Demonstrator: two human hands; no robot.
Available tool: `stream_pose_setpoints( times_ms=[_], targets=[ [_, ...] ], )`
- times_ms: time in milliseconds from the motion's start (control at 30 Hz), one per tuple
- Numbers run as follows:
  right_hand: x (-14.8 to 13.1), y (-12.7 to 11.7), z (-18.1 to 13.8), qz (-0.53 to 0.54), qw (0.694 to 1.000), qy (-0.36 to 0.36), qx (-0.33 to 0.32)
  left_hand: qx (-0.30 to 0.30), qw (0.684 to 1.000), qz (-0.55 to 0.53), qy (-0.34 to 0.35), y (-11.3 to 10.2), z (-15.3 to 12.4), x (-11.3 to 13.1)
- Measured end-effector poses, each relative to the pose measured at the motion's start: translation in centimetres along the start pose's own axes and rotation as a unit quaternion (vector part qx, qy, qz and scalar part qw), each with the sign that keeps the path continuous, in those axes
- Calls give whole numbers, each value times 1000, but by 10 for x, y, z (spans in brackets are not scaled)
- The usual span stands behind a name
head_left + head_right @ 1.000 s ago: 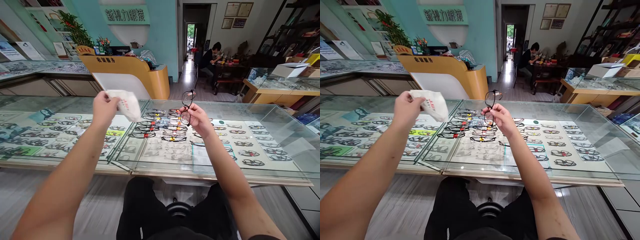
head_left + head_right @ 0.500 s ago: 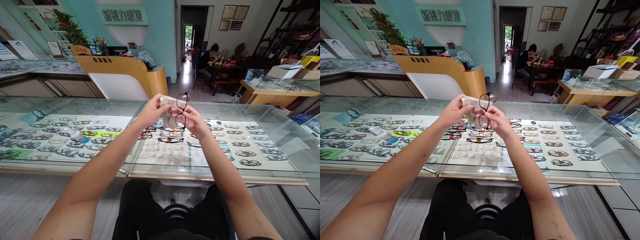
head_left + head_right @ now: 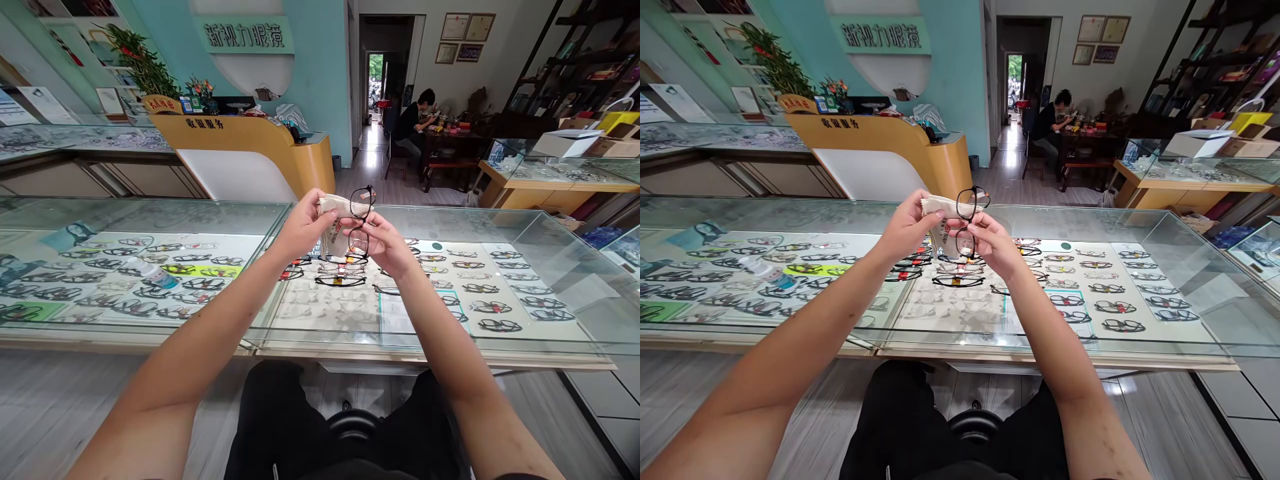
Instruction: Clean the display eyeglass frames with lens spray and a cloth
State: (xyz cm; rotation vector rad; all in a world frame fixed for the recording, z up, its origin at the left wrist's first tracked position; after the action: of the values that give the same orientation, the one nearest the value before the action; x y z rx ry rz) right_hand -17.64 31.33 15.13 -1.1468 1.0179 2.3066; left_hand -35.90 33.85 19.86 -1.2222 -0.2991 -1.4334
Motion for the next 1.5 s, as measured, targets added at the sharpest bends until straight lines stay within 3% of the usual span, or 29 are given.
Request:
stream_pose_setpoints(
  times_ms=[233, 433, 733, 800, 900, 1000, 1133, 1267, 1500],
  targets=[
    [3, -3, 2, 3, 1000, -10, 3, -23, 995, 94, 34, 4, -9, 6],
    [6, -5, 3, 14, 1000, -17, -1, -32, 996, 84, 25, 9, -12, 11],
    [10, -9, 3, 35, 999, -15, 23, -38, 971, 234, -5, 18, -18, 41],
    [9, -9, 3, 33, 999, -19, 21, -37, 979, 200, -19, 18, -17, 38],
    [8, -8, 3, 12, 1000, -20, 11, -3, 996, 61, -69, 13, -12, 24],
    [8, -6, 2, -2, 1000, -9, 6, 66, 989, -69, -116, 2, -7, 10],
    [9, -2, 1, -3, 1000, 2, -11, 109, 976, -129, -137, -8, -3, 7],
    [10, 0, 1, 3, 1000, 12, -24, 73, 983, -119, -118, -3, 2, 16],
    [11, -6, 2, -26, 999, 26, 10, -32, 991, -108, -69, 16, 15, 17]
  ],
)
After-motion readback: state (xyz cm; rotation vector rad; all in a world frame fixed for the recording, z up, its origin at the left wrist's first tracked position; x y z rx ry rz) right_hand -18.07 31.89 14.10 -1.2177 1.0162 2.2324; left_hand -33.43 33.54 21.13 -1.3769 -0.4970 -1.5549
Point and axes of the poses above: each hand's wrist, its own z-axis towards the middle knuckle, its own y-axis out of the palm, x = y × z, the point moved 5 cm from there along z, towards the middle knuckle, and after that the axes turned 14 degrees about -x, right-handed, at the moved point
